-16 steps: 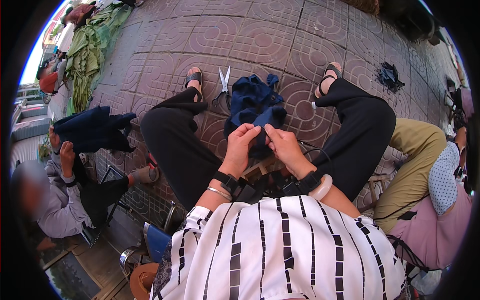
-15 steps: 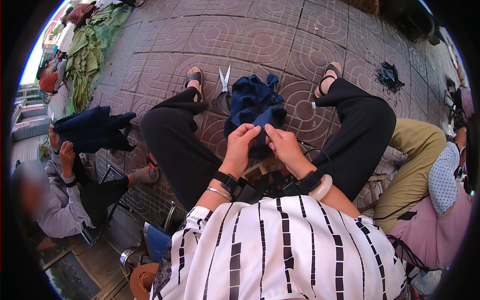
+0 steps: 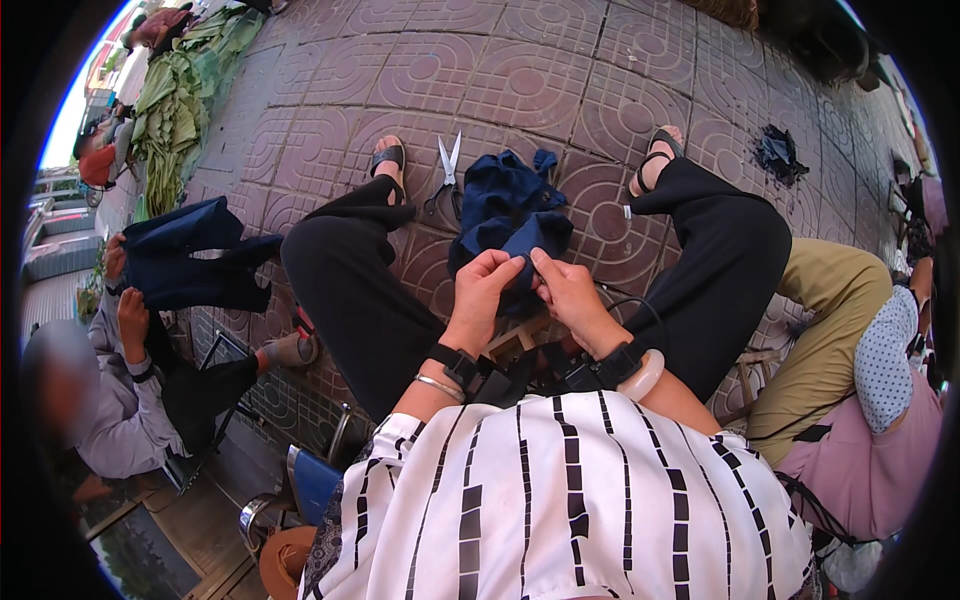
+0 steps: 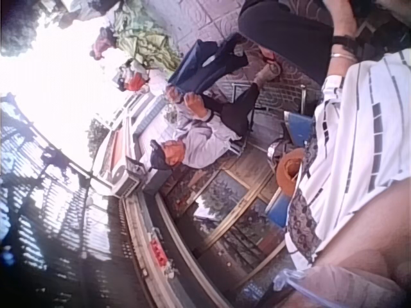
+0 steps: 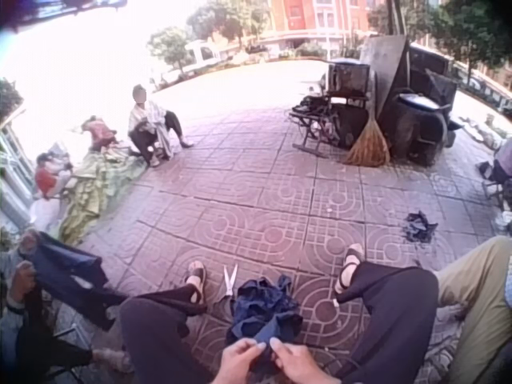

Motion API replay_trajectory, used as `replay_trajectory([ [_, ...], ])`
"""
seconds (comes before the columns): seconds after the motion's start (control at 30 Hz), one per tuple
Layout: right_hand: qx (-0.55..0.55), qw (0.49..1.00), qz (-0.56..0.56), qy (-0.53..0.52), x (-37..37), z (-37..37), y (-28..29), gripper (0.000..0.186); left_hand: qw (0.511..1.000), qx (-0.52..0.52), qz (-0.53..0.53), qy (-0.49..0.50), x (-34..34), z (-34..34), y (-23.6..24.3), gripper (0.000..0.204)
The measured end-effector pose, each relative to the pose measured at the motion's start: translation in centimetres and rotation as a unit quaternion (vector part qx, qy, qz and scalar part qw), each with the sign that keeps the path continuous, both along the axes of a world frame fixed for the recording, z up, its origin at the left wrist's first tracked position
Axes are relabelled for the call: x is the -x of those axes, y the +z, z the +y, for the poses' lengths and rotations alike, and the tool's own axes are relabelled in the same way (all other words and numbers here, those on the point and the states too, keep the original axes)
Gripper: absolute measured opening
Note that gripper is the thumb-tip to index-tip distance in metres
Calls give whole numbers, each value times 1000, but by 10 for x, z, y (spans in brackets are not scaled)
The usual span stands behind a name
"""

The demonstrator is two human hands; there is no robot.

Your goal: Mending a piece of blue fabric using a needle and thread while sitting outdoors.

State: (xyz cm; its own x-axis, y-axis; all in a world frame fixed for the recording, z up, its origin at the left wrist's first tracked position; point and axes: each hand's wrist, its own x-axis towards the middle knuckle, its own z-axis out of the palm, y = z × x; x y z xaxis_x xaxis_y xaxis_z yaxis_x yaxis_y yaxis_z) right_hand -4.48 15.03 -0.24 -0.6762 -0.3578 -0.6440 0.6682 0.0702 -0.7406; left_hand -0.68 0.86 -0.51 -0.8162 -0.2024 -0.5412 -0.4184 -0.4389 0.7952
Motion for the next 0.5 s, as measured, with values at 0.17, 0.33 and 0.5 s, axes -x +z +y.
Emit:
replay_trajectory([
  [0.17, 4, 1000, -15, 4, 1, 1, 1, 48, 998, 49, 18, -25, -2, -1, -2, 8],
  [0.33, 3, 1000, -15, 8, 1, 1, 3, 47, 997, 63, 26, -29, -1, 0, 1, 9],
  [0.5, 5, 999, -32, 14, 1, 2, 4, 47, 998, 49, 31, -13, -1, 2, 8, 8],
])
